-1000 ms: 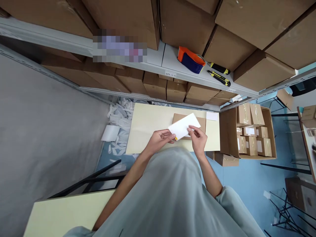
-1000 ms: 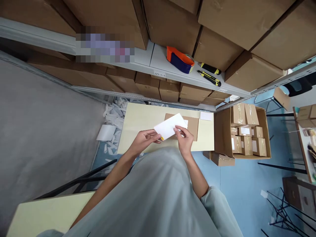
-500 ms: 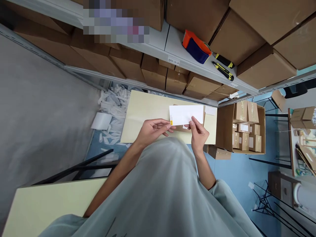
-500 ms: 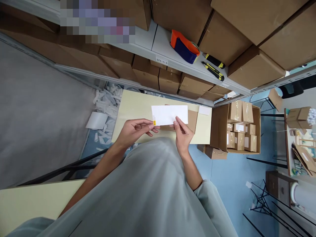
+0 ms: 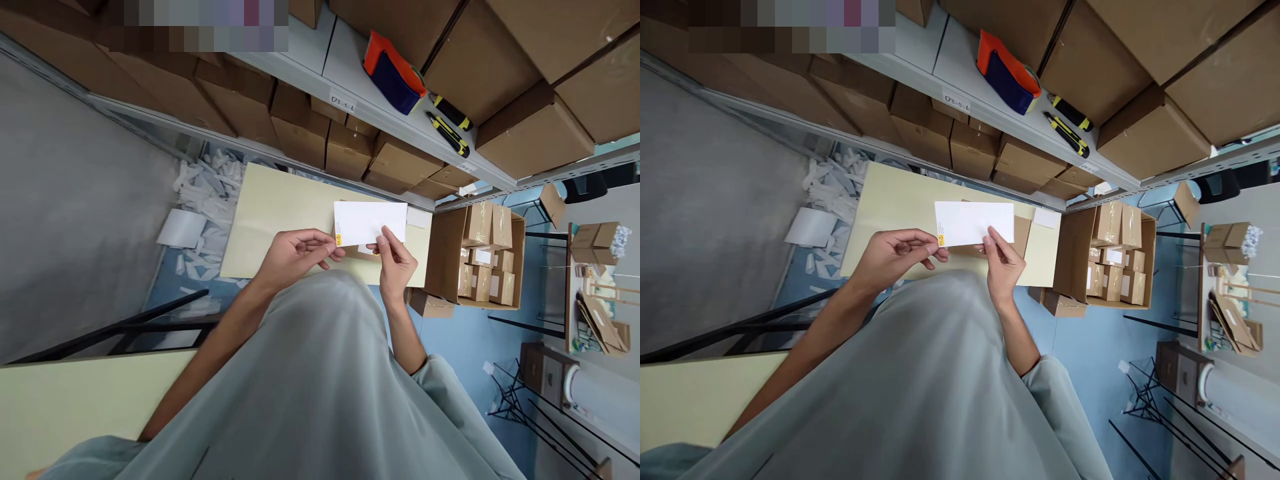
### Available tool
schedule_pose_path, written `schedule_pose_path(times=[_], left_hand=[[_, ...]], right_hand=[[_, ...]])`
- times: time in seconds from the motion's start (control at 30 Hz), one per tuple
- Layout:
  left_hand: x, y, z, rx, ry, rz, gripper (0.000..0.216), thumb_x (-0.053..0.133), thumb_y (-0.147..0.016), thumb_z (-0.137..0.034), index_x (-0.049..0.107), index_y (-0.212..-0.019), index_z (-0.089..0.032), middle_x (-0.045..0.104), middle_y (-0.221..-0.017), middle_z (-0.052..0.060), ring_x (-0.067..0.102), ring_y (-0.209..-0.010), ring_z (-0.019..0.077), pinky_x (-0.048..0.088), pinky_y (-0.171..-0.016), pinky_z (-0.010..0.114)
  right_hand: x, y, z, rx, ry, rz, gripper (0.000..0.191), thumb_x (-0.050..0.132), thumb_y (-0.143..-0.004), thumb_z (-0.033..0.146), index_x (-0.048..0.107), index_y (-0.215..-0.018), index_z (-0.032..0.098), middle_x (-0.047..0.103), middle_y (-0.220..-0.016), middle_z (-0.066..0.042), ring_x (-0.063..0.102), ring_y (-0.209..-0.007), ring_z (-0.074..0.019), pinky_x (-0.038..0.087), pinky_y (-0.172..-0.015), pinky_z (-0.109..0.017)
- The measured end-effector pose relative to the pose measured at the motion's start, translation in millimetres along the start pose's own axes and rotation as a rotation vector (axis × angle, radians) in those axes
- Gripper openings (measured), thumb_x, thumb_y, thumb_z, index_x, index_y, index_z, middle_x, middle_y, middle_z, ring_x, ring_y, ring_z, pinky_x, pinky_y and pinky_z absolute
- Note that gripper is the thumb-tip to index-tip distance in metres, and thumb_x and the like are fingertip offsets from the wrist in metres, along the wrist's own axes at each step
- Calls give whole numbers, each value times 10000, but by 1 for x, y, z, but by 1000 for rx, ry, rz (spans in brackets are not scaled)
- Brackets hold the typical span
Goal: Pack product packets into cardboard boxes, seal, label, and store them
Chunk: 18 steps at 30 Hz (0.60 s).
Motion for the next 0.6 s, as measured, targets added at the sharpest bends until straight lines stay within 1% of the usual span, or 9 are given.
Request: schedule_pose_path(times=[0.2, 0.43, 0.6], left_hand=[[8, 1, -1, -15, -3, 15, 441, 893, -723, -613, 787, -868, -209, 830, -847, 134, 814, -835, 327, 679, -693, 411], [16, -2, 0, -16, -3, 1, 438, 905, -708, -613, 773, -835, -215, 829, -820, 114, 813, -806, 311, 672, -658, 381], [21, -2, 2, -29, 4, 21, 456, 911, -711, -601, 773, -888, -204, 839, -874, 134, 821, -846, 330, 675, -686, 406]], right_hand=[[-7, -3, -4, -10, 11, 2, 503, 757, -960, 607, 840, -1280, 227, 857, -1035, -72, 818, -851, -244, 708, -860, -459], [-13, -5, -7, -17, -14, 1, 473, 761, -963, 584, 842, -1275, 238, 856, -1041, -72, 816, -833, -240, 708, -847, -457], [-15, -6, -8, -28, 11, 6, 483, 733, -983, 592, 835, -1289, 233, 856, -1029, -73, 820, -851, -245, 705, -869, -468]])
Point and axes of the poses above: each hand's wrist, its own y-axis away from the middle knuckle, its own x-axis out of the palm, z = x × y, the point moved 5 cm from there along -y, towards the middle knuckle
